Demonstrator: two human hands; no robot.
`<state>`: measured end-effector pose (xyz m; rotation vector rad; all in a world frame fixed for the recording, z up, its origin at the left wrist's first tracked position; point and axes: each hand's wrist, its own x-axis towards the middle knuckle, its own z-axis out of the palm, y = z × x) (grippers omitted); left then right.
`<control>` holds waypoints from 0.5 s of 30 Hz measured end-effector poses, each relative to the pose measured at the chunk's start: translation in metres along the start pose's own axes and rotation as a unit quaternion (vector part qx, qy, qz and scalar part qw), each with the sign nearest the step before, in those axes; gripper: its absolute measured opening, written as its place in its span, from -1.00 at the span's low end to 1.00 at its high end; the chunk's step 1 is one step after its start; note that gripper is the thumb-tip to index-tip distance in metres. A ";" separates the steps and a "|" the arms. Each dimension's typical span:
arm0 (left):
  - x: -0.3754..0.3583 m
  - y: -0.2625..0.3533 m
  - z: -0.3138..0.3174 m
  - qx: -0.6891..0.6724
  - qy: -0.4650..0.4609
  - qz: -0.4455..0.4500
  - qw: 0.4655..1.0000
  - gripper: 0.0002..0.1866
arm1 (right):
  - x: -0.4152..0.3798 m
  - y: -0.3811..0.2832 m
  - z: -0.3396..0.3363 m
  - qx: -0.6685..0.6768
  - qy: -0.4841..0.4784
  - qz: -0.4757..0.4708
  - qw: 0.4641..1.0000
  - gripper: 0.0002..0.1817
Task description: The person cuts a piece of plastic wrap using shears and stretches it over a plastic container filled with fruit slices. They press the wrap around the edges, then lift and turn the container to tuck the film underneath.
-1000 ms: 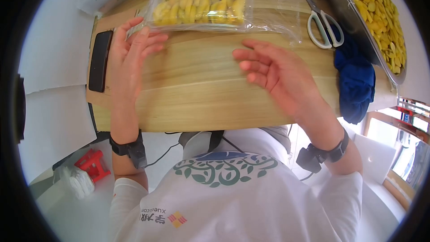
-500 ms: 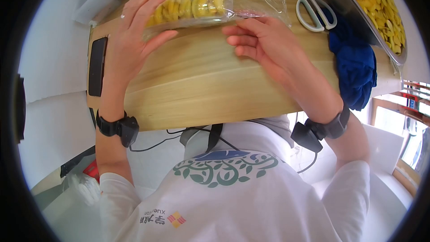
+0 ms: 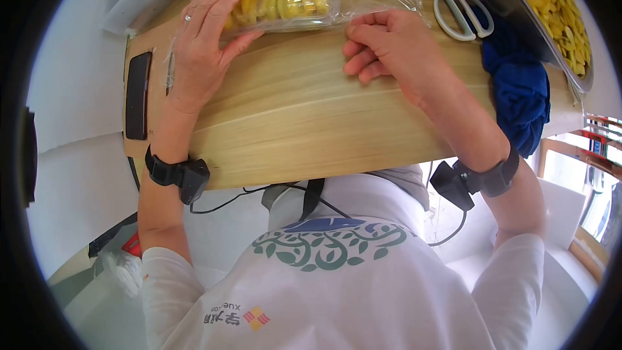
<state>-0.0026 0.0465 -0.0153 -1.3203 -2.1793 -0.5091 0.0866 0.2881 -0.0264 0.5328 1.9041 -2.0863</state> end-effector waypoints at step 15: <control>0.003 0.000 0.001 0.037 0.003 0.022 0.999 -0.38 | 0.005 -0.011 -0.002 -0.156 0.011 -0.009 0.988 -0.76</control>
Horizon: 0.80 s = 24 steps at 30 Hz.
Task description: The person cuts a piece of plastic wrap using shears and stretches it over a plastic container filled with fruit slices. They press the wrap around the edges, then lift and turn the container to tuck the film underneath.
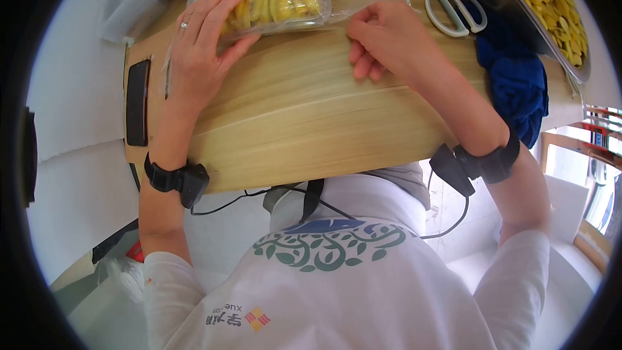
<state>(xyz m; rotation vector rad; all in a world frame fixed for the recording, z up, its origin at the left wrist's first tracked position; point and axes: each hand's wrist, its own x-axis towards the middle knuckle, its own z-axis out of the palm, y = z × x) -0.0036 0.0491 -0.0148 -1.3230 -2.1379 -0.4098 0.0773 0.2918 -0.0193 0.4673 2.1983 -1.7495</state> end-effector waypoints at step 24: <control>0.025 0.023 0.012 0.129 -0.013 -0.027 0.991 -0.27 | 0.015 0.000 -0.015 0.001 -0.006 -0.045 0.999 -0.80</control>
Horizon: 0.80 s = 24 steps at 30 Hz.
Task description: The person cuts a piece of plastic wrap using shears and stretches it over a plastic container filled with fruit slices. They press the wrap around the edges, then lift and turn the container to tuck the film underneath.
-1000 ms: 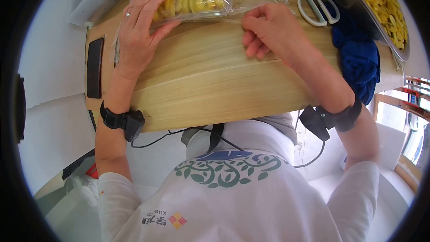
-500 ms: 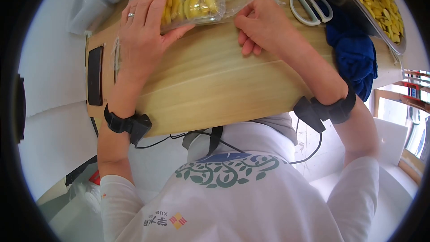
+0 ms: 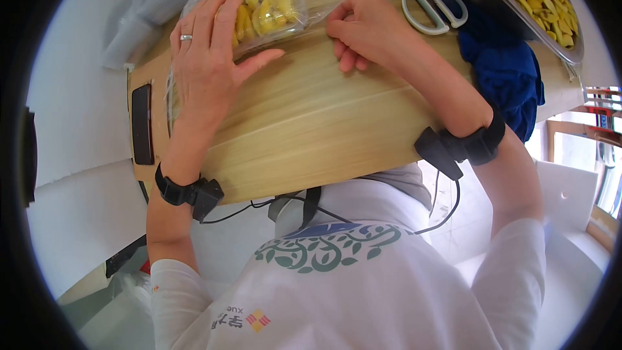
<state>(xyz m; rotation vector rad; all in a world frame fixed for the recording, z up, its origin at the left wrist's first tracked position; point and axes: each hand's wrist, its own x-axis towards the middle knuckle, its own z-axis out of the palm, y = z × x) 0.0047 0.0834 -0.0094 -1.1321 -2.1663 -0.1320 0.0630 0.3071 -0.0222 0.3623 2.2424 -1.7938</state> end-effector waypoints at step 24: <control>0.018 0.020 0.022 0.014 -0.017 0.004 1.000 -0.20 | -0.007 0.009 -0.011 0.075 -0.003 0.014 0.997 -0.74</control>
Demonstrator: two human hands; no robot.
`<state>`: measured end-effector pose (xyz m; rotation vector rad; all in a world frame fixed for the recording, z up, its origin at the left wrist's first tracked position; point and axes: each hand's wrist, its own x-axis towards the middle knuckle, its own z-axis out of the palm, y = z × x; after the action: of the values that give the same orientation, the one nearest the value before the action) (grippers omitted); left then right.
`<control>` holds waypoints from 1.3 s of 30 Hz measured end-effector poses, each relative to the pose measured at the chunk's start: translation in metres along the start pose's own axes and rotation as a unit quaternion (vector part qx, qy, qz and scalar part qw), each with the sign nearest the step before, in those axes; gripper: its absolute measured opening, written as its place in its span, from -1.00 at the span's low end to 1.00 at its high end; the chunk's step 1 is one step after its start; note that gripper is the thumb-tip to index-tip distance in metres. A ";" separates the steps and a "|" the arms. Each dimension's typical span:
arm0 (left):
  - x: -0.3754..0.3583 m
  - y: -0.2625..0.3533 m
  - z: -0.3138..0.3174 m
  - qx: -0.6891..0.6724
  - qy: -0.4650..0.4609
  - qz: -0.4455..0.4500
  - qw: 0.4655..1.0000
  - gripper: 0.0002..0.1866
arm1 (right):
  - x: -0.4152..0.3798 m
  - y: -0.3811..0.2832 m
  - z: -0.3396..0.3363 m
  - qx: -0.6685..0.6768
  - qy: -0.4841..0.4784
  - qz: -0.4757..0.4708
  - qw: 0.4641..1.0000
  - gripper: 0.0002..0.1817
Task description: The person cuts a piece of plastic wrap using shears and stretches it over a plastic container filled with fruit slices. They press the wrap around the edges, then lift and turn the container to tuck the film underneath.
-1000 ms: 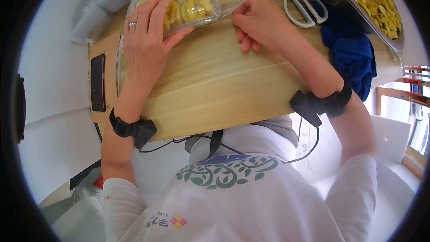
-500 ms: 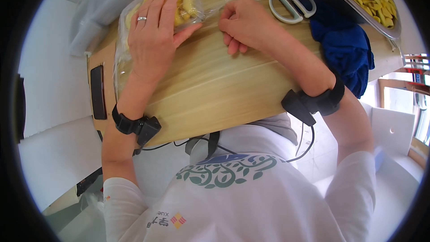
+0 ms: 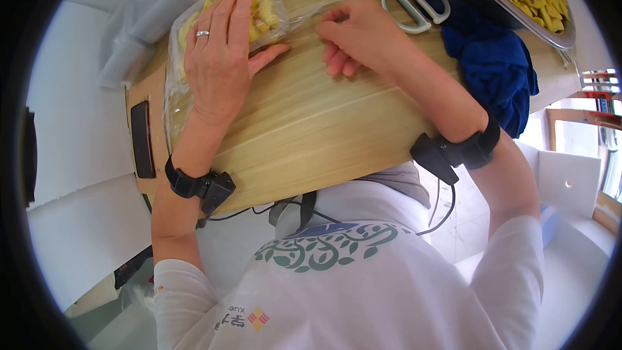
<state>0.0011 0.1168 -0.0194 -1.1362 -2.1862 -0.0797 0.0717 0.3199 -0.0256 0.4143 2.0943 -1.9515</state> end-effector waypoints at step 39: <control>0.006 0.010 -0.002 0.034 -0.031 -0.041 0.998 -0.24 | 0.004 0.005 -0.001 -0.018 0.021 -0.050 0.998 -0.79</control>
<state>0.0069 0.1269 -0.0167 -1.0242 -2.2724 -0.0052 0.0700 0.3211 -0.0314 0.3515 2.2141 -1.9714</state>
